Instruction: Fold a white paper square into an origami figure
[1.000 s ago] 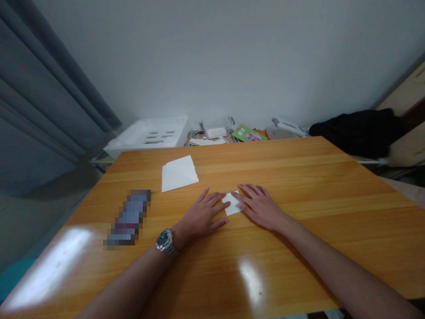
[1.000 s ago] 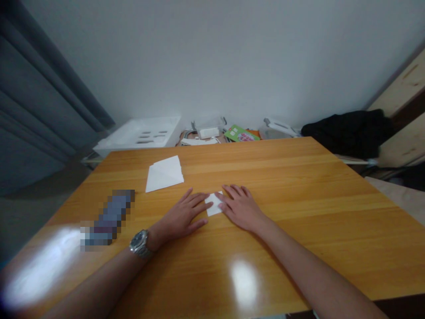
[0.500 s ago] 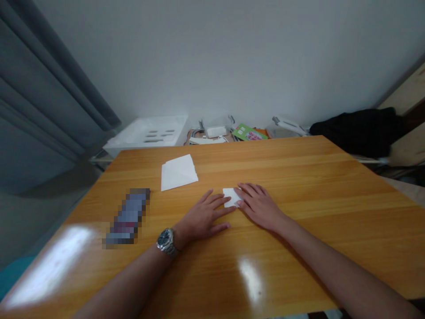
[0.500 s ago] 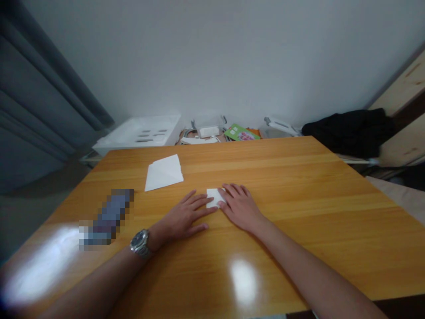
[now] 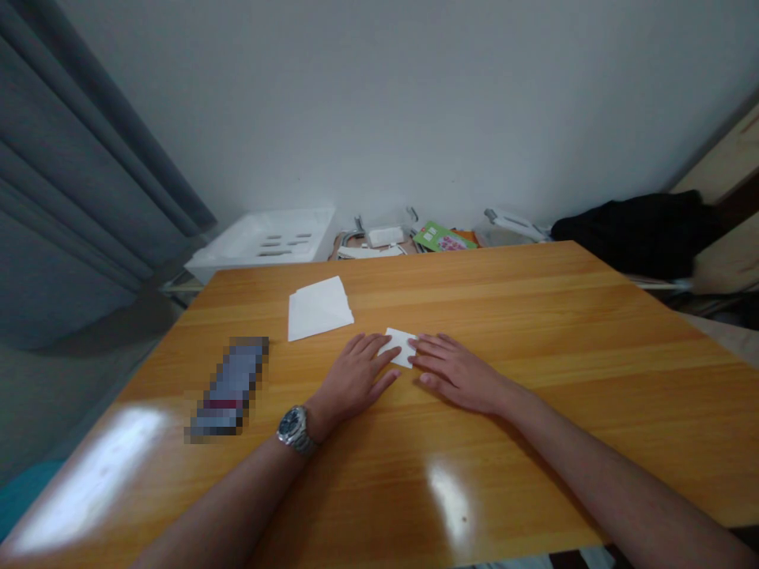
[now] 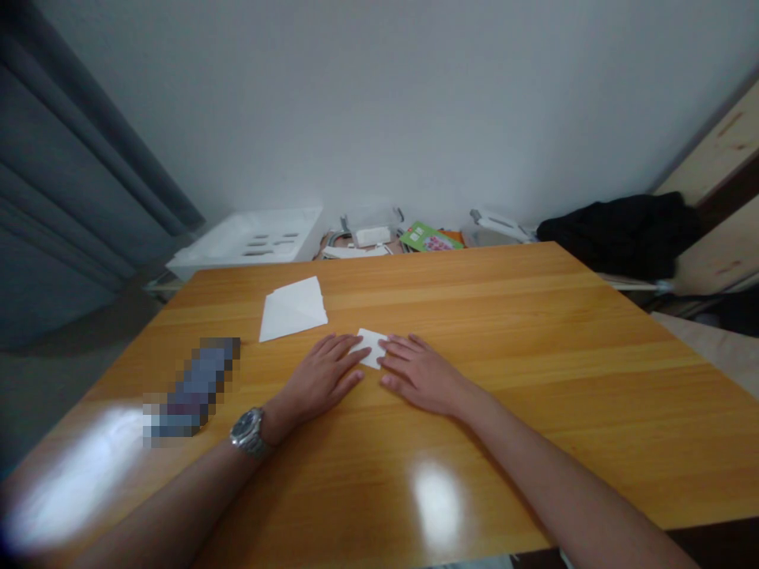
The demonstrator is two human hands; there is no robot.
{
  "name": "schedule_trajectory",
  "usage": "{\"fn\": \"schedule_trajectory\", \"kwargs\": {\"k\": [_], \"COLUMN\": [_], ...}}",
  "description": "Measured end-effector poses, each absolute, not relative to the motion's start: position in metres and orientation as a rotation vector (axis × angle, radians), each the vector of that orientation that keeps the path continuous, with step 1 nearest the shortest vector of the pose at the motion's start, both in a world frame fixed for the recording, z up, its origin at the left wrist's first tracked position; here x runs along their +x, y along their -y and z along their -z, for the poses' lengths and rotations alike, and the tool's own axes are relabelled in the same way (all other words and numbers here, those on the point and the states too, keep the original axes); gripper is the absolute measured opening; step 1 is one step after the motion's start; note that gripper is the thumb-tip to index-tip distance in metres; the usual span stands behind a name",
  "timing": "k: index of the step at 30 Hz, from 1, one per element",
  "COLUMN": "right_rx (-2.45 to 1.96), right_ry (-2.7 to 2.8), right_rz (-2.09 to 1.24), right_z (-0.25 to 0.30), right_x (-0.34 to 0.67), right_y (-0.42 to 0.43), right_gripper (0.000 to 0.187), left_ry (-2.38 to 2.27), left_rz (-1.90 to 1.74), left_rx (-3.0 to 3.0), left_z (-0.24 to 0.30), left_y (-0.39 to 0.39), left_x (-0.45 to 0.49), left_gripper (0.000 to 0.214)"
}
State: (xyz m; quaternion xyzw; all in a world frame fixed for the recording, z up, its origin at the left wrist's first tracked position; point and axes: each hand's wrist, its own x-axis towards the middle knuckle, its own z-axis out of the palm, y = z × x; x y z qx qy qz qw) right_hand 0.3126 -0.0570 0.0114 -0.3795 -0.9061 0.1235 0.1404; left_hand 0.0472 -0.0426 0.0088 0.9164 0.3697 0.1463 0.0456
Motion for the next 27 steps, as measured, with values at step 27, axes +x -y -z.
{"fn": "schedule_trajectory", "kwargs": {"k": [27], "right_rx": [-0.961], "right_ry": [2.467], "right_rz": [-0.386], "right_z": [0.005], "right_x": [0.298], "right_y": [0.051], "right_gripper": [0.026], "left_ry": [-0.966], "left_rz": [-0.636], "left_rx": [2.719], "left_z": [-0.002], "left_y": [0.033], "left_x": [0.047], "left_gripper": [0.026]}}
